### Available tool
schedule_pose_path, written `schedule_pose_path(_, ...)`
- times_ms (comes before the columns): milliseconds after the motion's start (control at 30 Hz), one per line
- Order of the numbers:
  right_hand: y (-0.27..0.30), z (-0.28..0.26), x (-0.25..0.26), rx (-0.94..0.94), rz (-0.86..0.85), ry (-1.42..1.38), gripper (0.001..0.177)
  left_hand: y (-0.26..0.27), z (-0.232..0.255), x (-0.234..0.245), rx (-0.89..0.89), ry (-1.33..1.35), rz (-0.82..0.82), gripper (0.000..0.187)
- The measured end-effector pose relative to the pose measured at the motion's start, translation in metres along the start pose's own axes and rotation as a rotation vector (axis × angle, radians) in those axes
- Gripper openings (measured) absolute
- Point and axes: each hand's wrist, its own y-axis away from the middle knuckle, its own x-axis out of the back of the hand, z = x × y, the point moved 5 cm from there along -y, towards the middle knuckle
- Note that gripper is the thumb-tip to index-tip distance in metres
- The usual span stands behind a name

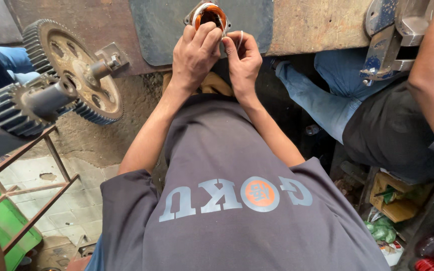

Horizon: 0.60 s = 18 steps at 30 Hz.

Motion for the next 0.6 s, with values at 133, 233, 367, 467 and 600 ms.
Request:
schedule_pose_path(133, 0.001, -0.033, 0.0, 0.246, -0.107, 0.446, 0.012, 0.003, -0.003, 0.001, 0.014, 0.051, 0.001, 0.033)
schedule_pose_path(233, 0.002, -0.049, -0.002, 0.494, -0.218, 0.6, 0.013, 0.002, -0.003, 0.002, 0.051, 0.117, -0.025, 0.03)
schedule_pose_path(367, -0.019, -0.022, 0.006, -0.055, -0.459, 0.211, 0.009, 0.001, -0.004, 0.01, 0.095, 0.195, -0.037, 0.029)
schedule_pose_path(467, -0.029, -0.01, 0.007, -0.228, -0.627, -0.008, 0.012, 0.002, -0.005, 0.024, 0.094, 0.258, -0.03, 0.028)
schedule_pose_path(600, -0.041, -0.003, 0.011, -0.289, -0.685, -0.03, 0.014, 0.002, 0.006, 0.042, 0.018, 0.176, 0.02, 0.026)
